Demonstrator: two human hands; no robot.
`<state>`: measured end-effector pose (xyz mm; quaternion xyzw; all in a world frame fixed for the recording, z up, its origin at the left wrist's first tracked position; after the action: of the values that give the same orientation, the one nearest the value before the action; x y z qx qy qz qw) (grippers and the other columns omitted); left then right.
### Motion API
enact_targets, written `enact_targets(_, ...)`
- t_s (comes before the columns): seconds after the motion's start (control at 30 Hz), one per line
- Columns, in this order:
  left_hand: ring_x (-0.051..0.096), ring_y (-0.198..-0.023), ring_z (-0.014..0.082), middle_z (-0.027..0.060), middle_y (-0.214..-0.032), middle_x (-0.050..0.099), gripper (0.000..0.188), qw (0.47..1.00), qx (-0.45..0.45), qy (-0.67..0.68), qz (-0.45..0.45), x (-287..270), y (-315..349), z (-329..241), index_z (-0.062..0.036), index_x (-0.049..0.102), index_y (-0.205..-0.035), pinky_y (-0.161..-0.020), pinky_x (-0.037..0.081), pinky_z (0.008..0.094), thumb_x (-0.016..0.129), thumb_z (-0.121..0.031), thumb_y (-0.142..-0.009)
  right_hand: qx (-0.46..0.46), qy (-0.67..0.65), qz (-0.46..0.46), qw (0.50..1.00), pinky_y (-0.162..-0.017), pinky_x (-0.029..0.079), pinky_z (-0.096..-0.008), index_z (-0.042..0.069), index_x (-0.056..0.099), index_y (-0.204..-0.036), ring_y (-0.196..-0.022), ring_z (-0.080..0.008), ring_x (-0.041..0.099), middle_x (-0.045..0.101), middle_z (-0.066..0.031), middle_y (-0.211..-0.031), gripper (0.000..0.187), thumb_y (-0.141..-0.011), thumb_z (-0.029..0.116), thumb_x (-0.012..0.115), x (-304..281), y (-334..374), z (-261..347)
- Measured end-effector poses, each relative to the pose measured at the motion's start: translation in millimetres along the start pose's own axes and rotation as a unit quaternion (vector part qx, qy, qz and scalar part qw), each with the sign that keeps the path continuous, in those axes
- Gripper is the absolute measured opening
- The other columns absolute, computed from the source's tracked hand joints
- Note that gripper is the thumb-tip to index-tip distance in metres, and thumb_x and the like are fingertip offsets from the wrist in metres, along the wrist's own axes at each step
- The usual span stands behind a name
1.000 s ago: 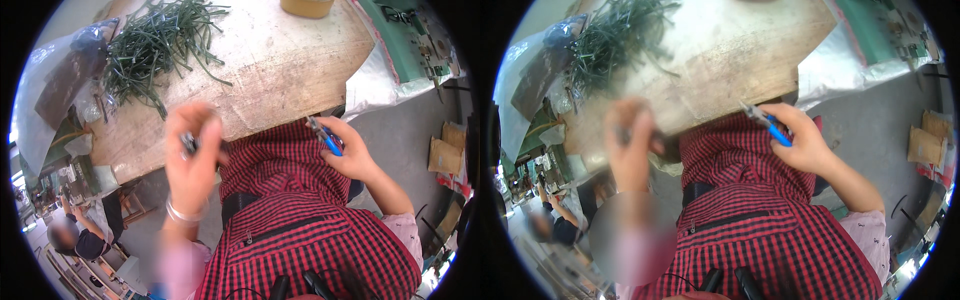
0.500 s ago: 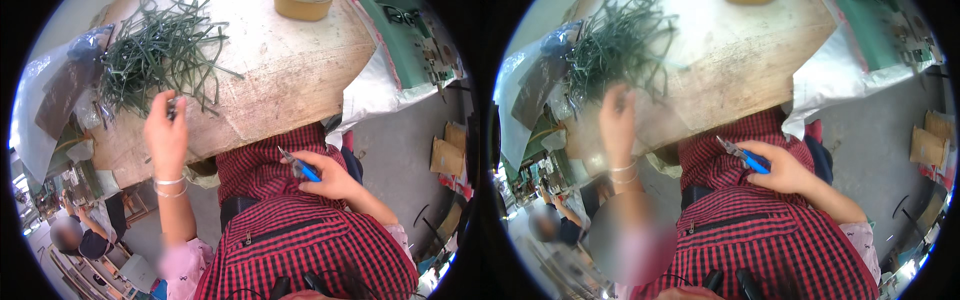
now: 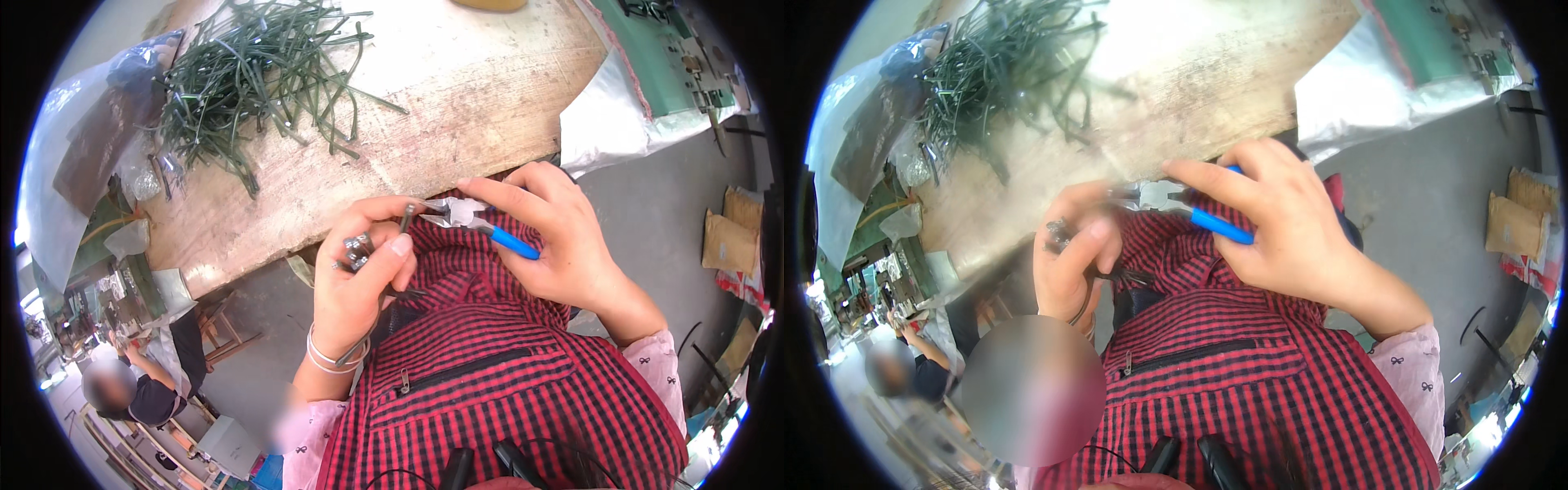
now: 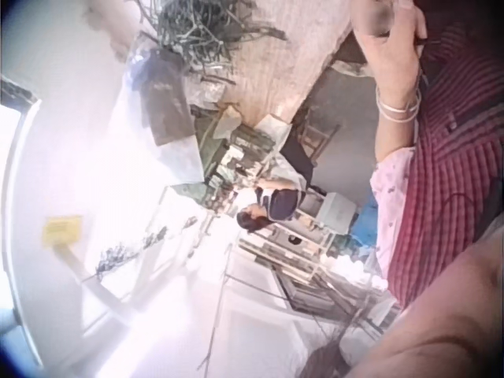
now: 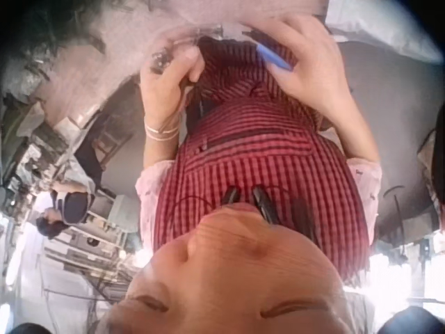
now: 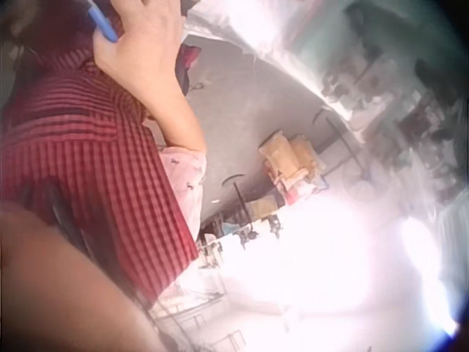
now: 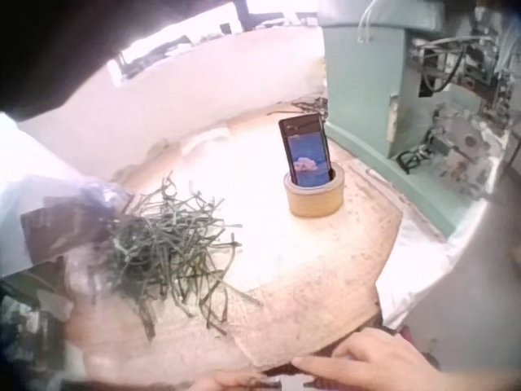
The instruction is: The person uses pliers to attach small bulbs to green wires, repeatedly picking up bulbs and wires, crimping them together, and placing the assembled pieces on the table.
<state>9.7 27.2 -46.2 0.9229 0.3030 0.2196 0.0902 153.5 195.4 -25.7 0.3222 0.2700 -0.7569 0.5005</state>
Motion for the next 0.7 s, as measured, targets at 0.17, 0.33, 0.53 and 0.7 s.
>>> enact_targets(0.17,0.049,-0.055,0.0081,0.0023,-0.067,0.057,0.026,0.996,-0.061,0.058,0.003,-0.2,8.3,-7.9,0.0067,0.060,-0.117,-0.048,0.035,0.0226,0.058,0.003,-0.091,-0.031,0.108,0.001,0.994,-0.070,0.046,-0.0391,0.018,0.065,-0.125,-0.085,-0.0283,0.055,0.054,-0.0074,-0.089,0.059,-0.068,0.007,0.072,-2.1,2.2,14.6)
enact_targets(0.33,0.049,-0.054,0.0067,0.0020,-0.067,0.057,0.023,0.990,-0.131,0.053,0.030,-2.1,10.0,-19.9,0.0076,0.063,-0.111,-0.048,0.034,0.0225,0.061,0.003,-0.089,-0.052,0.198,0.022,0.978,-0.068,0.043,-0.0383,0.019,0.068,-0.120,-0.082,-0.0281,0.054,0.052,-0.0071,-0.087,0.055,-0.067,0.007,0.072,-11.2,8.0,27.5)
enact_targets(0.53,0.040,-0.045,0.0045,0.0017,-0.059,0.056,0.024,0.963,-0.231,-0.050,0.130,-1.3,4.2,-32.0,0.0085,0.067,-0.104,-0.042,0.025,0.0218,0.067,0.000,-0.081,-0.296,0.271,-0.002,0.916,-0.051,0.036,-0.0332,0.027,0.071,-0.111,-0.070,-0.0210,0.047,0.044,-0.0031,-0.081,0.047,-0.065,0.015,0.068,-38.2,-4.0,3.3)
enact_targets(0.7,0.044,-0.046,0.0047,0.0043,-0.062,0.062,0.026,0.959,-0.226,-0.100,0.141,6.4,3.3,-35.6,0.0082,0.068,-0.105,-0.041,0.027,0.0215,0.070,0.001,-0.081,-0.339,0.294,-0.057,0.892,-0.045,0.031,-0.0285,0.028,0.070,-0.106,-0.067,-0.0169,0.046,0.043,-0.0009,-0.079,0.045,-0.062,0.019,0.067,-39.8,-9.8,-4.2)
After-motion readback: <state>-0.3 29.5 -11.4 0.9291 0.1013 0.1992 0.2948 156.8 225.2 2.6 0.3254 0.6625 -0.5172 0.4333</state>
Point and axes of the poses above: each hand's wrist, its own y-axis away from the middle knuckle, its own x-axis out of the palm, z = x × y, the point moved 2 cm from there along -y, towards the middle knuckle
